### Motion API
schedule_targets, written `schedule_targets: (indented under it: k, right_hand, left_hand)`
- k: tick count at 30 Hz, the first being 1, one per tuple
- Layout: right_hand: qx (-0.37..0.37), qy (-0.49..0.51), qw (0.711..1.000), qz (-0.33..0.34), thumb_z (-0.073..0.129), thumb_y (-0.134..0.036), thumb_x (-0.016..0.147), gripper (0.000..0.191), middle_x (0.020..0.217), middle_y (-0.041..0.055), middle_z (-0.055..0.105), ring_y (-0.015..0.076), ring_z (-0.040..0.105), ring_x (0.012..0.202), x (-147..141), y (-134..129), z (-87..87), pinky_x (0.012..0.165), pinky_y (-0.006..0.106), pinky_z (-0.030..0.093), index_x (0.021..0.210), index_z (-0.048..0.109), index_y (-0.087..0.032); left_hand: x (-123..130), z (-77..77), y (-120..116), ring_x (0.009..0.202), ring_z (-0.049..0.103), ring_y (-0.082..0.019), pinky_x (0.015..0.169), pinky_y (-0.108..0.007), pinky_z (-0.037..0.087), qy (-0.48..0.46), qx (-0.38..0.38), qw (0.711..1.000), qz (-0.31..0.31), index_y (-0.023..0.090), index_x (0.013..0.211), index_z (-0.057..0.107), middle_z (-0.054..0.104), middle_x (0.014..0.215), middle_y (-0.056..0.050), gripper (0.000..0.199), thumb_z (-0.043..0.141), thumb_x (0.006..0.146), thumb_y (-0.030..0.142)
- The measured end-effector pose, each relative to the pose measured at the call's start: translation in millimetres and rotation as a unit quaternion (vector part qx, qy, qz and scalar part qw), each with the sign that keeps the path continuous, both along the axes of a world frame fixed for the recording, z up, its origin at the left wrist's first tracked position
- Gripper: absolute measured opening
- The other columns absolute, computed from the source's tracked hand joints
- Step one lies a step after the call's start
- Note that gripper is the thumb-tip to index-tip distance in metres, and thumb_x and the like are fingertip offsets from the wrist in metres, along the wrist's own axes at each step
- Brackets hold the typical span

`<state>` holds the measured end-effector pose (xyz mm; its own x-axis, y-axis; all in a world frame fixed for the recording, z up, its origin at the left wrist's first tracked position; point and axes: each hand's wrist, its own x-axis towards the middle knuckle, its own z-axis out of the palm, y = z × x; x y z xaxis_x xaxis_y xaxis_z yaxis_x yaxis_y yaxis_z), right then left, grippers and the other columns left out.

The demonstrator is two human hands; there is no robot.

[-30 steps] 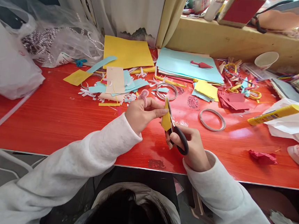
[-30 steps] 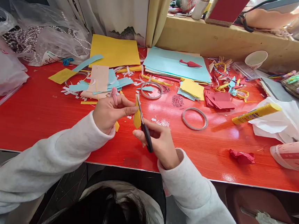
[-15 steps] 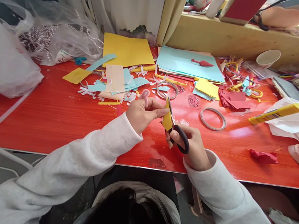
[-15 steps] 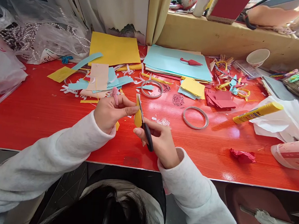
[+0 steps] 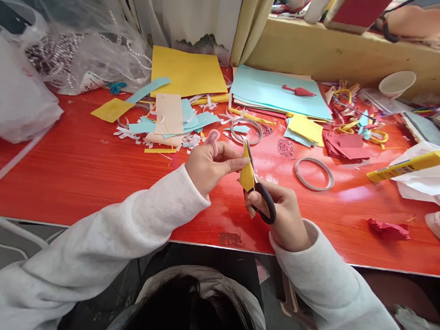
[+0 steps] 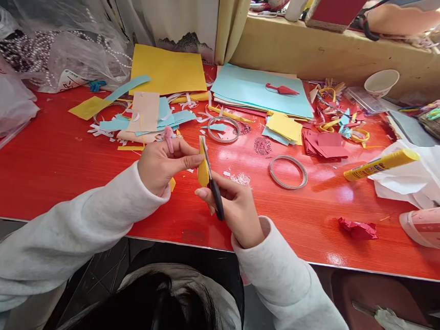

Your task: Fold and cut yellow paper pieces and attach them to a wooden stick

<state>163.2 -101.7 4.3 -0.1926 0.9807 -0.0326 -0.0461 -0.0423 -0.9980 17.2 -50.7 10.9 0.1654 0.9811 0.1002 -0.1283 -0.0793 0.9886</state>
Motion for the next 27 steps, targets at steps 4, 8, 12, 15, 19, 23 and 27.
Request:
schedule_targets:
  k: [4, 8, 12, 15, 19, 23, 27]
  right_hand:
    - [0.002, 0.006, 1.0, -0.005, 0.07, -0.044, 0.066, 0.03, 0.046, -0.0057, 0.039, 0.0062, 0.036, 0.041, 0.2, -0.8, 0.3, 0.041, 0.023, 0.029, 0.066, 0.06, -0.016]
    - [0.008, 0.023, 1.0, 0.01, 0.067, -0.047, 0.069, 0.035, 0.047, -0.0043, 0.042, 0.0061, 0.037, 0.041, 2.1, -2.3, 0.4, 0.043, 0.023, 0.028, 0.059, 0.056, -0.016]
    - [0.014, 0.032, 0.999, 0.026, 0.064, -0.047, 0.072, 0.033, 0.05, -0.0032, 0.045, 0.0068, 0.04, 0.043, 5.1, -2.3, -1.3, 0.045, 0.024, 0.029, 0.063, 0.057, -0.016]
    - [0.013, 0.041, 0.999, 0.03, 0.064, -0.048, 0.072, 0.033, 0.052, -0.0028, 0.045, 0.0071, 0.04, 0.044, 6.4, -1.7, -2.8, 0.045, 0.024, 0.029, 0.067, 0.058, -0.015]
    - [0.008, 0.033, 0.999, 0.021, 0.064, -0.051, 0.07, 0.037, 0.05, -0.0035, 0.044, 0.0077, 0.039, 0.044, 6.5, -1.2, -3.6, 0.045, 0.024, 0.029, 0.069, 0.058, -0.015]
    - [0.023, 0.035, 0.999, 0.025, 0.064, -0.047, 0.073, 0.034, 0.049, -0.0035, 0.045, 0.0069, 0.038, 0.043, 6.6, -0.4, -4.4, 0.045, 0.023, 0.028, 0.063, 0.056, -0.015]
    - [0.029, 0.038, 0.998, 0.027, 0.063, -0.044, 0.075, 0.032, 0.048, -0.0035, 0.044, 0.0068, 0.039, 0.043, 6.4, 0.4, -4.5, 0.045, 0.023, 0.028, 0.063, 0.057, -0.015]
  left_hand:
    - [-0.1, 0.1, -0.7, 0.059, 0.06, -0.012, 0.087, -0.038, 0.043, 0.0, 0.006, 1.0, -0.002, 0.018, 0.061, 0.066, 0.063, 0.055, 0.003, 0.018, 0.075, 0.063, 0.033]
    - [0.4, 1.9, -2.3, 0.057, 0.059, -0.01, 0.089, -0.039, 0.042, -0.008, 0.006, 1.0, -0.009, 0.018, 0.062, 0.066, 0.063, 0.056, 0.004, 0.017, 0.076, 0.063, 0.033]
    - [1.1, 2.1, -2.8, 0.057, 0.06, -0.011, 0.086, -0.037, 0.044, -0.002, -0.004, 1.0, -0.024, 0.017, 0.06, 0.064, 0.064, 0.057, 0.002, 0.022, 0.077, 0.06, 0.035]
    - [1.4, 0.1, -2.2, 0.056, 0.06, -0.012, 0.076, -0.033, 0.048, -0.013, -0.011, 0.999, -0.048, 0.016, 0.061, 0.063, 0.064, 0.057, 0.002, 0.025, 0.078, 0.059, 0.036]
    - [1.0, -2.0, -1.1, 0.055, 0.06, -0.011, 0.08, -0.035, 0.048, -0.007, 0.001, 0.998, -0.064, 0.015, 0.061, 0.062, 0.063, 0.056, 0.003, 0.025, 0.077, 0.06, 0.036]
    - [-0.1, -1.6, -0.8, 0.057, 0.06, -0.01, 0.094, -0.041, 0.04, 0.011, 0.007, 0.998, -0.062, 0.015, 0.062, 0.062, 0.064, 0.057, 0.004, 0.023, 0.076, 0.062, 0.033]
    - [-0.3, -1.6, -0.7, 0.057, 0.06, -0.01, 0.095, -0.042, 0.038, 0.007, 0.011, 0.998, -0.062, 0.016, 0.061, 0.062, 0.064, 0.056, 0.005, 0.021, 0.076, 0.063, 0.031]
